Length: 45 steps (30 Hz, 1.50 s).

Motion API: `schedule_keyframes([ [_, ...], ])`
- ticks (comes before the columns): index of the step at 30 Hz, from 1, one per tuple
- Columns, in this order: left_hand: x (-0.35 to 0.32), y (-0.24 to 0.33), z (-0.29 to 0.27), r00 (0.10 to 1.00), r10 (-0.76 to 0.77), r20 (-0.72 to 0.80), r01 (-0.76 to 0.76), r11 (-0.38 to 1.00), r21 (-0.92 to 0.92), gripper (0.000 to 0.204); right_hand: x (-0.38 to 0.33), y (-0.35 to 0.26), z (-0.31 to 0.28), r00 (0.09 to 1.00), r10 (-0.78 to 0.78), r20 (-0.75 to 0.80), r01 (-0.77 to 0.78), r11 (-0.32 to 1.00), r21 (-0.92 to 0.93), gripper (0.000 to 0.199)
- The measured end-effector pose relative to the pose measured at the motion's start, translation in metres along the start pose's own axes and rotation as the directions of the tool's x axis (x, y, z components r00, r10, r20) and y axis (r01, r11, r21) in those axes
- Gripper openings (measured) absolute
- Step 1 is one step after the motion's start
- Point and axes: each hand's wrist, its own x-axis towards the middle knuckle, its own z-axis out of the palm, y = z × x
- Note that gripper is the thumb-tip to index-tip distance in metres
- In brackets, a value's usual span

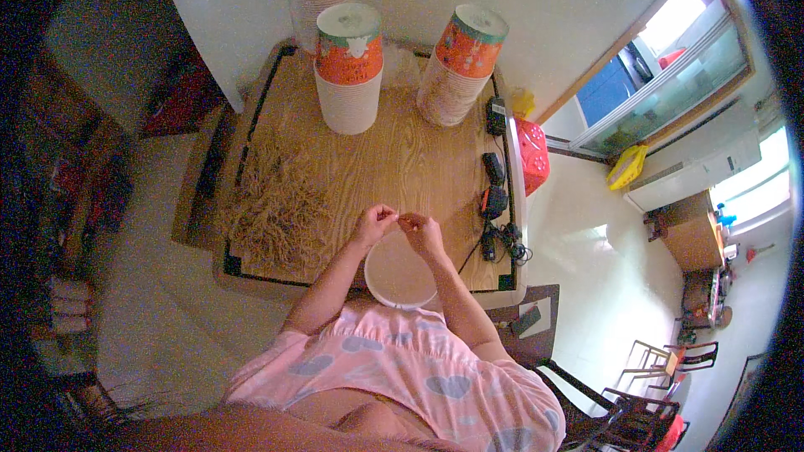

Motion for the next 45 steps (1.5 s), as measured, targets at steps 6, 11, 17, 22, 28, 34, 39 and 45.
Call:
schedule_keyframes([
  [6, 0.001, -0.001, 0.001, 1.000, 0.019, 0.005, -0.018, 1.000, -0.019, 0.006, 0.000, 0.000, -0.002, 0.996, -0.076, -0.054, 0.076, 0.997, -0.002, 0.015],
  [11, 0.001, -0.005, 0.002, 0.996, 0.078, -0.047, -0.079, 0.997, -0.018, 0.007, -0.001, -0.001, -0.004, 0.996, -0.092, -0.020, 0.092, 0.996, 0.000, 0.015],
  [17, 0.002, -0.009, 0.003, 0.998, 0.058, -0.033, -0.058, 0.998, -0.017, 0.008, -0.002, 0.003, -0.001, 0.995, -0.079, -0.065, 0.077, 0.997, -0.023, 0.014],
  [22, 0.002, -0.007, 0.003, 0.999, 0.016, -0.049, -0.016, 1.000, -0.013, 0.009, -0.003, 0.003, -0.003, 0.985, -0.161, -0.058, 0.163, 0.986, 0.025, 0.012],
  [28, -0.005, 0.009, 0.002, 1.000, 0.001, -0.014, -0.002, 1.000, -0.018, 0.014, -0.002, 0.007, -0.002, 0.993, -0.111, -0.048, 0.112, 0.993, 0.030, 0.011],
  [34, -0.001, 0.002, 0.000, 1.000, -0.008, 0.000, 0.008, 1.000, -0.020, 0.014, -0.002, 0.004, 0.000, 0.986, -0.159, -0.057, 0.159, 0.987, -0.009, 0.011],
  [39, 0.004, -0.003, 0.001, 0.991, 0.093, -0.100, -0.072, 0.978, 0.194, 0.013, -0.003, 0.003, 0.005, 0.984, -0.160, -0.078, 0.161, 0.987, -0.006, 0.010],
  [45, 0.000, 0.011, 0.010, 0.942, 0.291, -0.166, -0.180, 0.859, 0.480, 0.016, -0.002, 0.013, 0.007, 0.978, -0.170, -0.121, 0.168, 0.986, -0.025, 0.009],
])
